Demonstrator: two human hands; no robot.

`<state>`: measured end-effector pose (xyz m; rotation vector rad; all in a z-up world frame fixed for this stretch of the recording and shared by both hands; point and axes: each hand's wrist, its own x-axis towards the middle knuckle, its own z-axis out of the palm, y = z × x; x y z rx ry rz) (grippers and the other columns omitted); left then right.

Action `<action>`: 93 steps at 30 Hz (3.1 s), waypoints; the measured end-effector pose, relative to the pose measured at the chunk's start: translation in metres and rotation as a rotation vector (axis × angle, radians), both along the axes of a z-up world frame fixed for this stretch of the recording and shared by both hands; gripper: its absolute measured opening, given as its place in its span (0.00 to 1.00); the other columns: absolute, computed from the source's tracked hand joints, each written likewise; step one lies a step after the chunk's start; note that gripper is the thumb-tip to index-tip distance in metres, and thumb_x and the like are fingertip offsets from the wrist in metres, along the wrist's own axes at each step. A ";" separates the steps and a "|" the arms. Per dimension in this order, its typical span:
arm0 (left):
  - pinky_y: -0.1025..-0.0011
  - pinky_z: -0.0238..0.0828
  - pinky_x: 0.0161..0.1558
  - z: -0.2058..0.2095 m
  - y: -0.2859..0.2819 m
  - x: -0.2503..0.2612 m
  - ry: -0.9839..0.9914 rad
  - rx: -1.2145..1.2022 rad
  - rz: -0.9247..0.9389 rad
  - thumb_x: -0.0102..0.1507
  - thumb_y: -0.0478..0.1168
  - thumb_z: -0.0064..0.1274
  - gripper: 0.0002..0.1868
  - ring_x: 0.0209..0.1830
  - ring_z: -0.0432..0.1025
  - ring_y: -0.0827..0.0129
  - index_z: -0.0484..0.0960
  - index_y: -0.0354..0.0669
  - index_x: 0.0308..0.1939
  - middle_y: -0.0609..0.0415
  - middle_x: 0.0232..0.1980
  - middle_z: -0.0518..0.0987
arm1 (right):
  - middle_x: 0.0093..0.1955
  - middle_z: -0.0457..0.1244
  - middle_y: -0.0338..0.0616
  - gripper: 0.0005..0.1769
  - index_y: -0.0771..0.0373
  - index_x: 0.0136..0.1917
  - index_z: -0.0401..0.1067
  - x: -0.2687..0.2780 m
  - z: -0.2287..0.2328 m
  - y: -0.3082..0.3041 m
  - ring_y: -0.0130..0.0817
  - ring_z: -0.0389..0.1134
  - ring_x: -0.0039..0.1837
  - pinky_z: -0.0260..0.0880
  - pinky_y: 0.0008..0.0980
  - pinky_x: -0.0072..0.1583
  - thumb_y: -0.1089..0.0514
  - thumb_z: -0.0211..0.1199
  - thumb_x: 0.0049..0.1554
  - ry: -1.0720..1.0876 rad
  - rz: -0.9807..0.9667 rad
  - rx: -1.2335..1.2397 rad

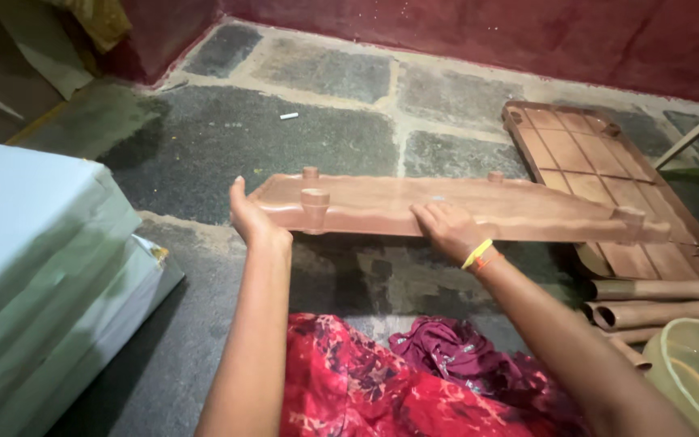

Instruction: The person sits on the floor and wipes plastic table panels and leg tubes with a cloth, then presses round leg sockets onto the underside of a panel. The panels and tubes are laid out on the floor around them.

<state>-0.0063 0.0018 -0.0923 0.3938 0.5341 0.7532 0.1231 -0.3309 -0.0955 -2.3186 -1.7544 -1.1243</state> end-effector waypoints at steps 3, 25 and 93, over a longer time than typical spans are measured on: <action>0.57 0.77 0.52 -0.005 -0.003 -0.007 -0.011 0.012 0.053 0.60 0.56 0.43 0.34 0.50 0.80 0.52 0.83 0.25 0.49 0.36 0.51 0.84 | 0.49 0.64 0.44 0.21 0.59 0.63 0.69 -0.015 -0.022 0.009 0.42 0.67 0.50 0.70 0.39 0.48 0.59 0.57 0.56 0.040 -0.120 -0.022; 0.62 0.70 0.62 -0.204 0.005 -0.013 0.281 0.225 0.255 0.60 0.53 0.52 0.33 0.61 0.72 0.57 0.75 0.35 0.63 0.44 0.64 0.75 | 0.60 0.66 0.51 0.17 0.62 0.57 0.73 -0.062 -0.164 -0.007 0.52 0.67 0.64 0.68 0.43 0.65 0.57 0.64 0.55 0.930 -0.030 -0.108; 0.51 0.42 0.76 -0.170 0.047 0.021 1.258 0.177 -0.051 0.65 0.72 0.23 0.46 0.78 0.50 0.41 0.67 0.42 0.72 0.53 0.77 0.65 | 0.55 0.61 0.51 0.21 0.53 0.51 0.73 -0.054 -0.180 0.094 0.52 0.63 0.57 0.66 0.49 0.57 0.51 0.73 0.44 0.715 0.041 -0.380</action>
